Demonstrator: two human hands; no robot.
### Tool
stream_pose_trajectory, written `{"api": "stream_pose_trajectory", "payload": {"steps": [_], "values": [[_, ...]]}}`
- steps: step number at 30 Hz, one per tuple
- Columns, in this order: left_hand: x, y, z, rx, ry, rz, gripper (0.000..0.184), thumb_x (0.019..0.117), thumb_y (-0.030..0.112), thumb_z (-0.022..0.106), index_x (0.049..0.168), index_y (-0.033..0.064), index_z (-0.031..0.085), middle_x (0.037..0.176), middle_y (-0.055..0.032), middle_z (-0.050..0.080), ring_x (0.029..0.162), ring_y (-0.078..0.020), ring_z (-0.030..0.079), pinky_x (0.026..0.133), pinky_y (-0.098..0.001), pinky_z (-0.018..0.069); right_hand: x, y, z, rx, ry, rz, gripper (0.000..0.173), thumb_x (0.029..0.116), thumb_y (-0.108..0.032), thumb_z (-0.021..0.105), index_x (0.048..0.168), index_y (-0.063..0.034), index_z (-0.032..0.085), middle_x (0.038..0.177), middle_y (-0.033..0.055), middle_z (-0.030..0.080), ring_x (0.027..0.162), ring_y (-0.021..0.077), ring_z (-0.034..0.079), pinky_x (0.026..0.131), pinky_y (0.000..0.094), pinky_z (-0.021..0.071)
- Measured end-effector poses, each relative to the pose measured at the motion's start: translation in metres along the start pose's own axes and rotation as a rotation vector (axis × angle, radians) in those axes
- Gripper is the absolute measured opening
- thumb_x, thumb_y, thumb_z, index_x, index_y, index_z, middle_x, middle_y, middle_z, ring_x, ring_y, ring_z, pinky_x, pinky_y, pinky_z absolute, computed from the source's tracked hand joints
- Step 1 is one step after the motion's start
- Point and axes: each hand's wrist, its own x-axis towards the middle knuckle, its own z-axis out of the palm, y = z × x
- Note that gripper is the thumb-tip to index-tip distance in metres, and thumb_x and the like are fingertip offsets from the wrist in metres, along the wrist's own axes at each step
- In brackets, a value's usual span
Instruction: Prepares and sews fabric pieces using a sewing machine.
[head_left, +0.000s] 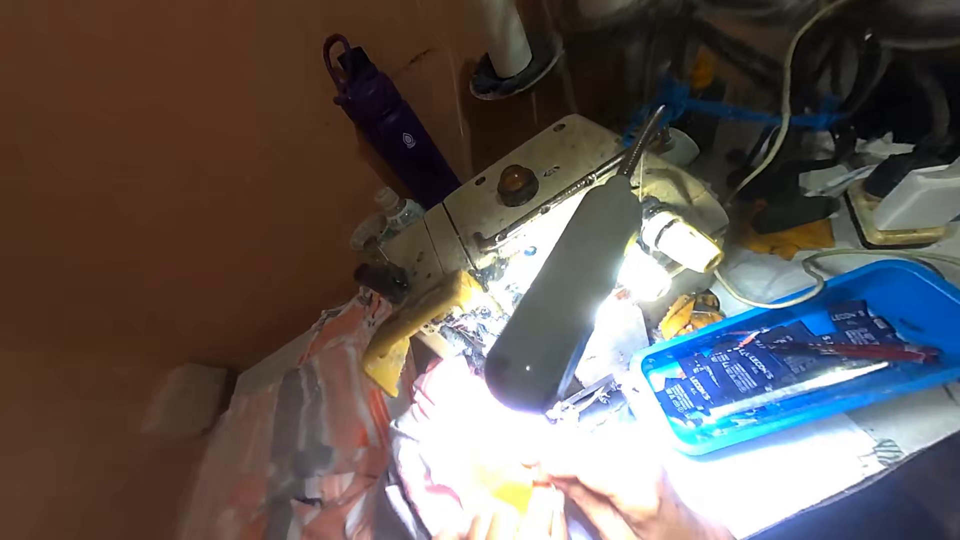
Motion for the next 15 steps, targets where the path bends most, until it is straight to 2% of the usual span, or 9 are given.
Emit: {"api": "stream_pose_trajectory", "payload": {"steps": [4,7,10,12,15], "values": [[0.005,0.000,0.020,0.118,0.107,-0.046,0.017,0.0891,0.008,0.067,0.080,-0.0027,0.076,0.069,-0.0122,0.067,0.068,-0.0167,0.058,0.086,-0.0341,0.0374,0.013,0.011,0.006,-0.056,0.066,0.010,0.020,0.1017,-0.009,0.056,0.100,-0.0001,0.074,0.100,0.0118,0.076,0.098,0.0129,0.072,0.089,0.0217,0.0545],[0.006,0.002,0.011,0.165,0.039,-0.068,0.017,0.0892,0.013,0.067,0.085,0.0024,0.080,0.078,-0.0117,0.073,0.074,-0.0194,0.060,0.089,-0.0420,0.0331,0.013,0.008,0.006,-0.023,0.050,0.056,0.020,0.1025,-0.009,0.056,0.104,0.0011,0.074,0.104,0.0121,0.076,0.101,0.0121,0.072,0.092,0.0219,0.0540],[0.017,-0.012,-0.008,0.157,0.019,-0.040,0.029,0.0962,0.025,0.061,0.080,0.0052,0.074,0.081,-0.0142,0.065,0.087,-0.0251,0.061,0.098,-0.0492,0.0312,0.008,0.002,0.005,-0.065,0.038,0.060,0.020,0.1020,-0.012,0.058,0.105,-0.0006,0.075,0.104,0.0112,0.076,0.100,0.0115,0.071,0.090,0.0215,0.0538],[0.037,-0.038,-0.015,0.171,0.045,0.092,0.032,0.0977,0.021,0.050,0.086,0.0038,0.074,0.090,-0.0180,0.067,0.092,-0.0307,0.063,0.093,-0.0501,0.0384,0.004,-0.007,0.000,-0.075,0.011,0.074,0.021,0.1012,-0.011,0.057,0.109,-0.0007,0.075,0.108,0.0111,0.076,0.103,0.0112,0.071,0.092,0.0217,0.0539],[0.068,-0.080,-0.015,0.108,-0.107,0.317,0.026,0.0963,0.015,0.054,0.092,0.0127,0.079,0.107,-0.0173,0.070,0.104,-0.0371,0.065,0.088,-0.0545,0.0450,-0.002,-0.019,-0.006,-0.114,0.033,0.086,0.024,0.1010,-0.014,0.058,0.114,-0.0018,0.075,0.113,0.0106,0.075,0.100,0.0076,0.071,0.088,0.0185,0.0542]]}}
